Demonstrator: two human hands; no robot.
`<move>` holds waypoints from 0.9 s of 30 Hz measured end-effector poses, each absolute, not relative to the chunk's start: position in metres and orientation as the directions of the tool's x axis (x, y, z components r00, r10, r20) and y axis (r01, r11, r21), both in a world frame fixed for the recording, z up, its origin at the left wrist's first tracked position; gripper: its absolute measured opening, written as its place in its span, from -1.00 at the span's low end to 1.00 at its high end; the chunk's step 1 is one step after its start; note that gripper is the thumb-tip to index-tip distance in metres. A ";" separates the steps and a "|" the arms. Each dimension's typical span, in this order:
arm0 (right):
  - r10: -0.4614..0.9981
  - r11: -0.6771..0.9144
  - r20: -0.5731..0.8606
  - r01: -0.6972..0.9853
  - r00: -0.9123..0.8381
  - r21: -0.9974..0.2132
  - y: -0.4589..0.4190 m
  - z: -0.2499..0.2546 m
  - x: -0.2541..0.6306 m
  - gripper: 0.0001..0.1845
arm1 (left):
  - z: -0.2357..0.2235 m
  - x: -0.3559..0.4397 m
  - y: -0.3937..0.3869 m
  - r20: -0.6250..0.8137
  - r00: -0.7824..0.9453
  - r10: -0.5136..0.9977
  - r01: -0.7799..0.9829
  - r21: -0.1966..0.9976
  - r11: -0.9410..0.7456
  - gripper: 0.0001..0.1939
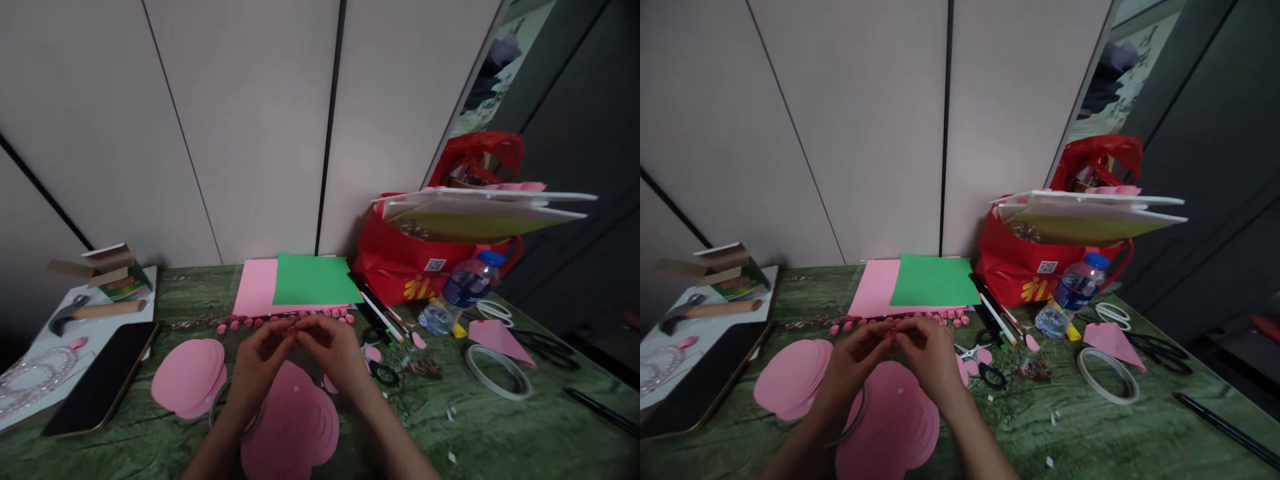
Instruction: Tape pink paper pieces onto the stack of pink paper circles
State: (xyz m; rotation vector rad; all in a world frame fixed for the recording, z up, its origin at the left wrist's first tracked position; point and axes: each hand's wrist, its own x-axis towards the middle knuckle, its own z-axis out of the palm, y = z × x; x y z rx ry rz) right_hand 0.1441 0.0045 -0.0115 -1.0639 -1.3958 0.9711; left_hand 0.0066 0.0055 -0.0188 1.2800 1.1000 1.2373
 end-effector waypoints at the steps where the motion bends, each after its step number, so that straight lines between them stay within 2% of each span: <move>1: 0.968 0.252 0.251 0.063 -0.026 -0.966 0.004 -0.011 0.144 -0.88 | -0.018 0.007 0.005 0.093 0.062 0.994 -0.028 0.995 -0.092 -0.74; 8: 0.977 0.212 0.212 -0.004 -0.034 -0.977 0.006 -0.010 0.145 -0.91 | -0.015 0.008 0.003 0.117 0.086 0.989 -0.013 0.993 -0.116 -0.80; 14: 0.976 0.216 0.216 0.025 0.014 -0.976 0.006 -0.012 0.143 -0.90 | -0.014 0.009 0.002 0.105 0.062 0.993 -0.003 0.994 -0.105 -0.83; 17: 0.978 0.207 0.207 -0.012 -0.002 -0.978 0.005 -0.011 0.143 -0.89 | -0.014 0.009 0.002 0.096 0.044 0.994 -0.016 0.995 -0.095 -0.81; 27: 0.968 0.251 0.251 0.010 0.018 -0.968 0.008 -0.015 0.142 -0.90 | -0.019 0.008 0.004 0.176 0.097 0.980 0.095 0.978 -0.185 -0.79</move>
